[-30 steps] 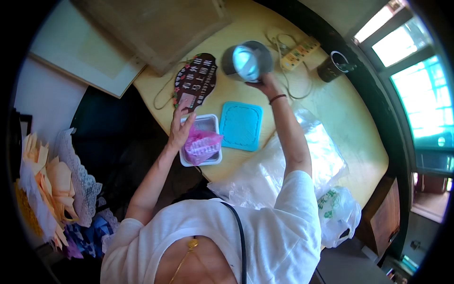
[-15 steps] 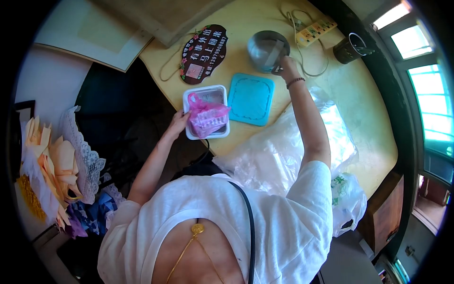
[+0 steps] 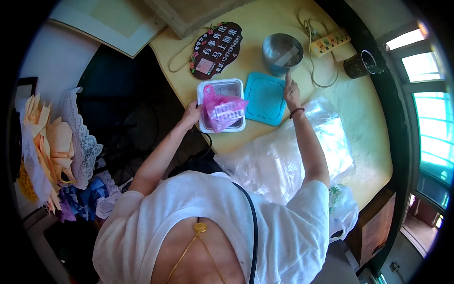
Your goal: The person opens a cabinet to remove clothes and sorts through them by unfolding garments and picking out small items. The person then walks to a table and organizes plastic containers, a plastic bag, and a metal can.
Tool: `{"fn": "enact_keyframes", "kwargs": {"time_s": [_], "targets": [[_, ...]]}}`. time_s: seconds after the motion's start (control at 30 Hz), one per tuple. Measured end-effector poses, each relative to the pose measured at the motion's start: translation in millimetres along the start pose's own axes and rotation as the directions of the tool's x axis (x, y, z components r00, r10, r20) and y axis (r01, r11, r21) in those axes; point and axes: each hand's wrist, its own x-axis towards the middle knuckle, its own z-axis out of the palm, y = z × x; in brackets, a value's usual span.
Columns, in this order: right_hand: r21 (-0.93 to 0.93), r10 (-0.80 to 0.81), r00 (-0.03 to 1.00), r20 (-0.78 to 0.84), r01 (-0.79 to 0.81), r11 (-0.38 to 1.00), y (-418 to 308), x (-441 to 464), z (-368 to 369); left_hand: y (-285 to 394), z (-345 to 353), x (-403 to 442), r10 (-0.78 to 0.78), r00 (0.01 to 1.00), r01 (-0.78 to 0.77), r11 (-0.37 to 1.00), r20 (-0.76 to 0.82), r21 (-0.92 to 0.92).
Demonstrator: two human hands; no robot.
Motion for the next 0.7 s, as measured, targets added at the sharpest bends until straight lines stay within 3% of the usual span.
{"fn": "enact_keyframes", "kwargs": {"time_s": [0.03,0.1,0.13,0.17,0.23,0.27,0.33,0.4,0.43,0.47,0.5,0.53,0.57,0.6,0.63,0.7], "targets": [[-0.003,-0.008,1.0,-0.002,0.008,1.0,5.8,-1.3,3.2,0.9,2.4,2.1,0.005,1.0,-0.005,1.0,-0.005,-0.005],[-0.346,-0.106,0.993,-0.061,0.079,0.935,13.6,-4.2,6.2,5.6,8.3,4.7,0.006,0.997,0.001,0.996,-0.08,0.089],[-0.349,-0.113,0.992,-0.061,0.085,0.933,9.7,-6.8,2.4,4.8,8.6,7.6,0.006,0.998,-0.001,0.997,-0.06,0.082],[-0.218,0.033,0.998,0.055,-0.021,0.976,0.1,-9.9,-3.5,5.1,8.8,8.6,0.011,0.998,-0.006,0.997,-0.065,0.078],[0.003,0.262,0.905,0.334,-0.279,0.96,-24.3,-18.5,-18.1,5.4,8.0,7.4,0.044,0.997,-0.037,0.993,-0.06,0.109],[0.086,0.223,0.908,0.356,-0.27,0.959,-41.3,-27.0,-27.9,7.0,7.3,5.3,0.048,0.996,-0.041,0.994,-0.072,0.104],[0.033,0.04,0.933,0.358,-0.055,0.998,-85.8,-44.1,-55.7,11.7,6.1,-0.1,0.007,0.999,-0.004,0.999,-0.053,0.054],[0.137,0.015,0.954,0.3,-0.058,0.989,-105.7,-45.9,-91.0,11.3,9.0,0.0,-0.008,0.998,0.009,1.0,-0.056,0.017],[0.363,-0.048,0.976,0.213,-0.033,0.931,-108.6,-42.8,-100.7,11.4,11.0,-0.7,-0.023,0.999,0.023,1.0,-0.044,-0.011],[0.536,-0.078,0.995,0.07,0.028,0.844,-114.4,-37.2,-103.4,24.8,10.4,-7.0,-0.042,0.999,0.042,0.986,0.005,-0.159],[0.605,-0.077,0.995,0.061,0.025,0.796,-103.7,-19.8,-113.0,38.7,10.1,-12.4,-0.085,0.996,0.09,0.982,0.035,-0.165],[0.659,-0.033,0.999,-0.002,0.027,0.751,-99.8,-9.2,-111.5,10.9,31.8,4.8,-0.038,0.996,0.06,0.956,0.081,-0.287],[0.713,0.012,0.998,-0.056,0.031,0.701,-99.1,1.3,-105.2,15.3,37.3,3.9,-0.081,0.973,0.17,0.882,0.216,-0.438],[0.742,0.06,0.995,-0.077,0.017,0.67,-103.0,7.5,-93.4,23.2,37.2,-0.9,-0.109,0.958,0.221,0.87,0.264,-0.441],[0.769,0.105,0.991,-0.088,0.001,0.639,-103.5,13.4,-80.6,10.0,49.8,5.6,-0.042,0.974,0.144,0.873,0.222,-0.466],[0.572,0.049,0.997,-0.059,-0.006,0.82,-21.2,62.7,-78.4,16.5,33.7,-11.6,0.023,0.976,0.065,0.917,0.216,-0.393]]}}
